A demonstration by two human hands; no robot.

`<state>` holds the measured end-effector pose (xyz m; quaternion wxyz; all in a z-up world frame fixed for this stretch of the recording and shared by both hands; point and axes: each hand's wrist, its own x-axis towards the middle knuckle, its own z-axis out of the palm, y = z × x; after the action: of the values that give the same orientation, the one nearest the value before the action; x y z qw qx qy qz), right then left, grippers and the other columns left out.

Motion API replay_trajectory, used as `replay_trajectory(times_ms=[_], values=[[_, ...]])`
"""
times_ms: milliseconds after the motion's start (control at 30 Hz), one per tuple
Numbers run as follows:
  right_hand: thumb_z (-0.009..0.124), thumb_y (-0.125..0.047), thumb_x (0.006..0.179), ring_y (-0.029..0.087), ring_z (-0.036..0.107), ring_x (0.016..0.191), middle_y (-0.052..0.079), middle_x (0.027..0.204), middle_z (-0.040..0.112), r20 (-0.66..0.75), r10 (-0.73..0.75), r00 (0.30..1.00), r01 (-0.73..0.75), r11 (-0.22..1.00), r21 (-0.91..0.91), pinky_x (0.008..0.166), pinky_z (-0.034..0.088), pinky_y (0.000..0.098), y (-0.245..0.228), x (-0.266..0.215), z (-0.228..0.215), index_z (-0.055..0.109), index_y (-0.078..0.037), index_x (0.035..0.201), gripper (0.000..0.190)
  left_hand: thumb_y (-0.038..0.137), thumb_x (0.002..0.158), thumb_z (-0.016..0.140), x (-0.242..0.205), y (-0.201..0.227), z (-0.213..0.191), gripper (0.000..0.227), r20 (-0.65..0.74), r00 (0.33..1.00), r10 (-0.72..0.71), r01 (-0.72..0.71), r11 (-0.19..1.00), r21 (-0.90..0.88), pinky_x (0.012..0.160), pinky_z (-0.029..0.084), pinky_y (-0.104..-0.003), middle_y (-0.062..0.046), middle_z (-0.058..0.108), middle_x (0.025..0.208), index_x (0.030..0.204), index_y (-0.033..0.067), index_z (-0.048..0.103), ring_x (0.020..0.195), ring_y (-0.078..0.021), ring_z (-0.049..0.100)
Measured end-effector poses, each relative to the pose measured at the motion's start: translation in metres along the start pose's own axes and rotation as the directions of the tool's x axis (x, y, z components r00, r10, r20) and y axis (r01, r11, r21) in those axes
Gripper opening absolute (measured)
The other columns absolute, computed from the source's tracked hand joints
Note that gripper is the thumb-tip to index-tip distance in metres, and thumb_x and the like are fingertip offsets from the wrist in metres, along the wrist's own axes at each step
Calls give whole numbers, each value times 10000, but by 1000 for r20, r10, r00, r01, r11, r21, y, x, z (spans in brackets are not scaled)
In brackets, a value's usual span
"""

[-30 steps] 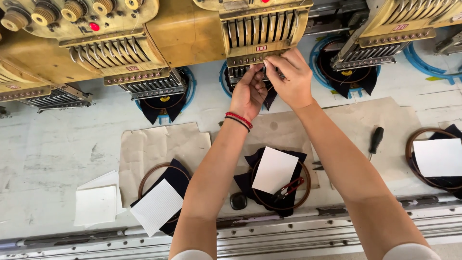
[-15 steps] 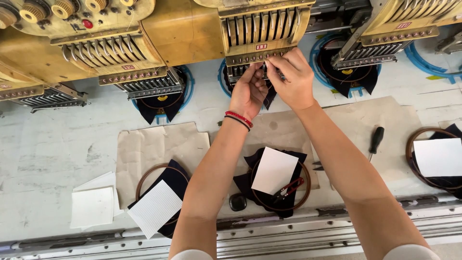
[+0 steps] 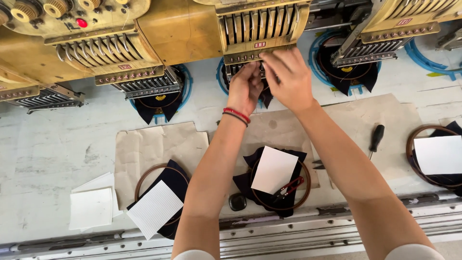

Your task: Threading an industrial embroidery machine and preparing fabric hoops for production.

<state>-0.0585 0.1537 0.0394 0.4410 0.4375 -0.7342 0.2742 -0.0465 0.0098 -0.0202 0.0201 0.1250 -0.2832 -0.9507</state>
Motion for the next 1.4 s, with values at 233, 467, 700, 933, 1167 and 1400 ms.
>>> replay_trajectory(times_ms=[233, 467, 700, 933, 1167, 1400], values=[[712, -29, 810, 327, 716, 940, 122, 1129, 807, 475, -27, 880, -33, 992, 118, 743, 609, 446, -6, -99, 6, 766, -58, 1190, 385, 256, 1014, 681, -31, -55, -116, 167, 110, 989, 104, -139, 341, 930, 748, 609, -374, -92, 771, 868, 1048, 132, 787, 844, -282, 778], [808, -32, 983, 226, 696, 737, 41, 790, 751, 318, 437, 842, -523, 806, 278, 668, 581, 341, 13, -77, 36, 833, -134, 980, 104, 181, 1094, 606, 3, -52, -83, 212, -113, 993, 28, 25, 898, 440, 548, 490, -254, -34, 527, 750, 1171, 4, 693, 619, -113, 498], [808, 44, 958, 239, 685, 687, 91, 699, 707, 199, 507, 838, -545, 775, 319, 587, 562, 324, 31, -73, 54, 829, -63, 927, 114, 190, 1149, 544, 29, -64, -77, 182, -45, 993, -112, 111, 994, -15, 718, 464, -188, 26, 572, 913, 1165, 64, 674, 765, -63, 496], [809, 60, 964, 226, 666, 687, 78, 680, 670, 155, 492, 857, -515, 800, 308, 571, 556, 307, 29, -74, 56, 823, -57, 927, 123, 205, 1177, 497, 41, -73, -95, 238, 86, 992, -89, 94, 994, -62, 758, 485, -231, 32, 549, 933, 1205, 35, 660, 796, -72, 501], [796, 73, 965, 262, 666, 699, 94, 684, 658, 138, 406, 903, -429, 857, 286, 612, 575, 331, 29, -74, 58, 801, -41, 906, 128, 192, 1148, 561, 42, -71, -91, 181, 48, 993, -106, 111, 988, -111, 684, 454, -202, 50, 489, 891, 1143, 36, 653, 756, -57, 433], [829, -16, 1042, 367, 755, 942, 151, 1014, 756, 93, 140, 986, -156, 968, 195, 818, 634, 429, 22, -71, 48, 830, -33, 1136, 96, 78, 885, 782, 59, -77, -96, 156, -243, 966, -83, 95, 995, 37, 495, 348, -171, 53, 459, 694, 817, 108, 645, 571, -45, 429]])
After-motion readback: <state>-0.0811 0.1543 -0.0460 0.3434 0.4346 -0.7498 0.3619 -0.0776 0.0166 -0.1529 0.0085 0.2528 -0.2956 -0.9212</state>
